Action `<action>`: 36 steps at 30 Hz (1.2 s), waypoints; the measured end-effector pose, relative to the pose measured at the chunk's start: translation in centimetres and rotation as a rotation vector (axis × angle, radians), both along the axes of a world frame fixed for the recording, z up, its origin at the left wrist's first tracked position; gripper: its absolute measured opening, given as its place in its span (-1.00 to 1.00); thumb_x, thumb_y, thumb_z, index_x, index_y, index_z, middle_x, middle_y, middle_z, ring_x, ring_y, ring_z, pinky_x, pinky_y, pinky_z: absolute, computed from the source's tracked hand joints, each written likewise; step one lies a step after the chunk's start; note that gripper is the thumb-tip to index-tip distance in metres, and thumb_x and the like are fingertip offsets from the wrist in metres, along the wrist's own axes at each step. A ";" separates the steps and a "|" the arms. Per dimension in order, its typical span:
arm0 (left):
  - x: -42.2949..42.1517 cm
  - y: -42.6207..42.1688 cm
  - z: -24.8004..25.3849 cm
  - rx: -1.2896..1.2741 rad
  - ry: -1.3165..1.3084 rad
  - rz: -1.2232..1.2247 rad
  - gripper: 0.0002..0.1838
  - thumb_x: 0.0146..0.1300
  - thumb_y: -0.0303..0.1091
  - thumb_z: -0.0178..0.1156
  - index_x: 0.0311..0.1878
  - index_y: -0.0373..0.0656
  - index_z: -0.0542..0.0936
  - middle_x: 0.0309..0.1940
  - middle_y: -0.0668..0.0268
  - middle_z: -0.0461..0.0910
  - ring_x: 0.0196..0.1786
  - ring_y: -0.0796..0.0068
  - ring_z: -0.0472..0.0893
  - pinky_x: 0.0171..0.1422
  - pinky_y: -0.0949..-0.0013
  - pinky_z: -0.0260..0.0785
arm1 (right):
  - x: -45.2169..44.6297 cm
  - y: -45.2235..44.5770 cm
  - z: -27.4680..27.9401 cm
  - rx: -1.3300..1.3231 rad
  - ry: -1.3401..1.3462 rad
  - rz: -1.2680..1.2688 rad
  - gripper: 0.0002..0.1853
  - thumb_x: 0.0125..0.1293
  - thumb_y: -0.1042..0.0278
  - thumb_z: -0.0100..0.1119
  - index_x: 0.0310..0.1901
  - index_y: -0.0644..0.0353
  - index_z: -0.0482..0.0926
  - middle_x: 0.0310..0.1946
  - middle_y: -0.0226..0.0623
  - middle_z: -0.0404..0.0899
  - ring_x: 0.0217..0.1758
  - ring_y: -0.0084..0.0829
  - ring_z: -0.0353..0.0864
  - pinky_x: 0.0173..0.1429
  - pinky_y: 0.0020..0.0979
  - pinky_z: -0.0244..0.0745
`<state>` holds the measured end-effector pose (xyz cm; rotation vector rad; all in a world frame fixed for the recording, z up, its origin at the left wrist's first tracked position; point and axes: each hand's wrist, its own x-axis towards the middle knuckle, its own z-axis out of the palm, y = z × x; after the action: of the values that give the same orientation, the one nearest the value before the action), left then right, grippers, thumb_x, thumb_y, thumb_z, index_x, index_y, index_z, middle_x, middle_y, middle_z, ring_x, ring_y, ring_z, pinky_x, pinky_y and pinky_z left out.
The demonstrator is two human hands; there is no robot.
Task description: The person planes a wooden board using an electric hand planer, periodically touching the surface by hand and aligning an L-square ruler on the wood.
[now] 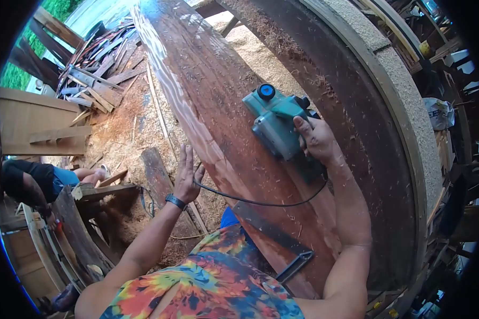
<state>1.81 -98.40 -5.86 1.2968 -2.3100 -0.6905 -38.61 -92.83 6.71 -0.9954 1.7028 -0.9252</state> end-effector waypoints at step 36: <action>5.7 -15.5 1.0 0.102 0.136 0.446 -0.35 0.48 -0.33 0.17 0.55 -0.26 0.23 0.49 -0.16 0.28 0.49 -0.04 0.38 0.42 0.21 0.41 | 5.9 -22.2 -0.3 -0.048 -0.001 0.010 -0.37 0.49 -0.34 0.05 -0.29 0.22 0.50 -0.68 -0.45 0.41 -0.71 -0.61 0.39 -0.59 -0.49 0.33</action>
<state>7.52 -113.93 -4.86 1.6797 -1.8079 -0.7201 -32.73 -115.00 6.43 -1.0346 1.6802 -0.9638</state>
